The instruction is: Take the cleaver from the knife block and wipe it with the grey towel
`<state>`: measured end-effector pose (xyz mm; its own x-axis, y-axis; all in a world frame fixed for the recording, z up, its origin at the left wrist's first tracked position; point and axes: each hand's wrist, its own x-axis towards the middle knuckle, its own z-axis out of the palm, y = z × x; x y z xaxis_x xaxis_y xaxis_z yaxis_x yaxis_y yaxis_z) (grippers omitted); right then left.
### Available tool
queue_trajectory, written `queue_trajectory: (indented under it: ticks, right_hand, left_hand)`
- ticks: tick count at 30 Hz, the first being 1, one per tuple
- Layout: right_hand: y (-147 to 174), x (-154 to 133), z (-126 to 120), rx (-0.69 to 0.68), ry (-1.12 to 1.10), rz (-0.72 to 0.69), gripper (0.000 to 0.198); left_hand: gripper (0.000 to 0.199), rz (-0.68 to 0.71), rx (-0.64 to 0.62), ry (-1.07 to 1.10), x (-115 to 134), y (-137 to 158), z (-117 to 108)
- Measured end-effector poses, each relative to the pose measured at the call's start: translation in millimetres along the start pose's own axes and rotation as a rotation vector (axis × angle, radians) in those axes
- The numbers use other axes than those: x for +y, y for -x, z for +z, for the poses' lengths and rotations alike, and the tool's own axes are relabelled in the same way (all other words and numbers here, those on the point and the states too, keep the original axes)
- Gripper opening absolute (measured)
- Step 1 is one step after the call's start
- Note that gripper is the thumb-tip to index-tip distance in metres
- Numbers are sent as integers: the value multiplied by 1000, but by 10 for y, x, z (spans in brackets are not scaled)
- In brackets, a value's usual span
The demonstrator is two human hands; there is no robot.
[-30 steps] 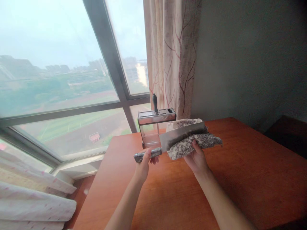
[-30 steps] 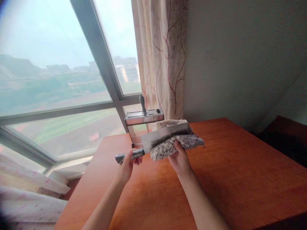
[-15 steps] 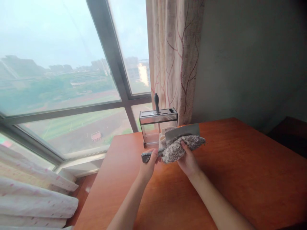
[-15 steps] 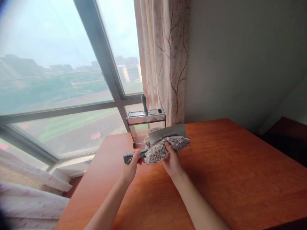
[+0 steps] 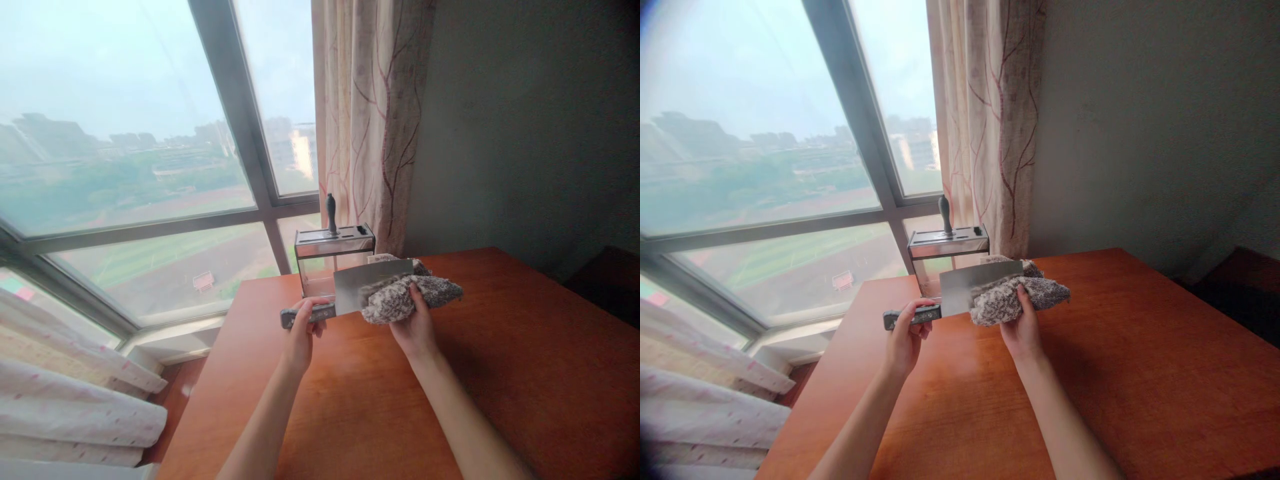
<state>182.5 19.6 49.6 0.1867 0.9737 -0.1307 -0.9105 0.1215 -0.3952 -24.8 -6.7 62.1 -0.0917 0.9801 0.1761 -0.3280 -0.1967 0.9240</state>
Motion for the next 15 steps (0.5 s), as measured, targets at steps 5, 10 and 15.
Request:
queue_trajectory:
  ticks: [5, 10, 15]
  right_hand:
    - [33, 36, 13, 9, -4, 33, 24]
    - [113, 220, -9, -37, 36, 137, 24]
    - [240, 405, -8, -232, 133, 311, 33]
  left_hand:
    - [27, -66, 45, 121, -21, 1, 65]
    - [32, -150, -12, 132, -145, 63, 141]
    - [33, -233, -13, 131, -193, 108, 181]
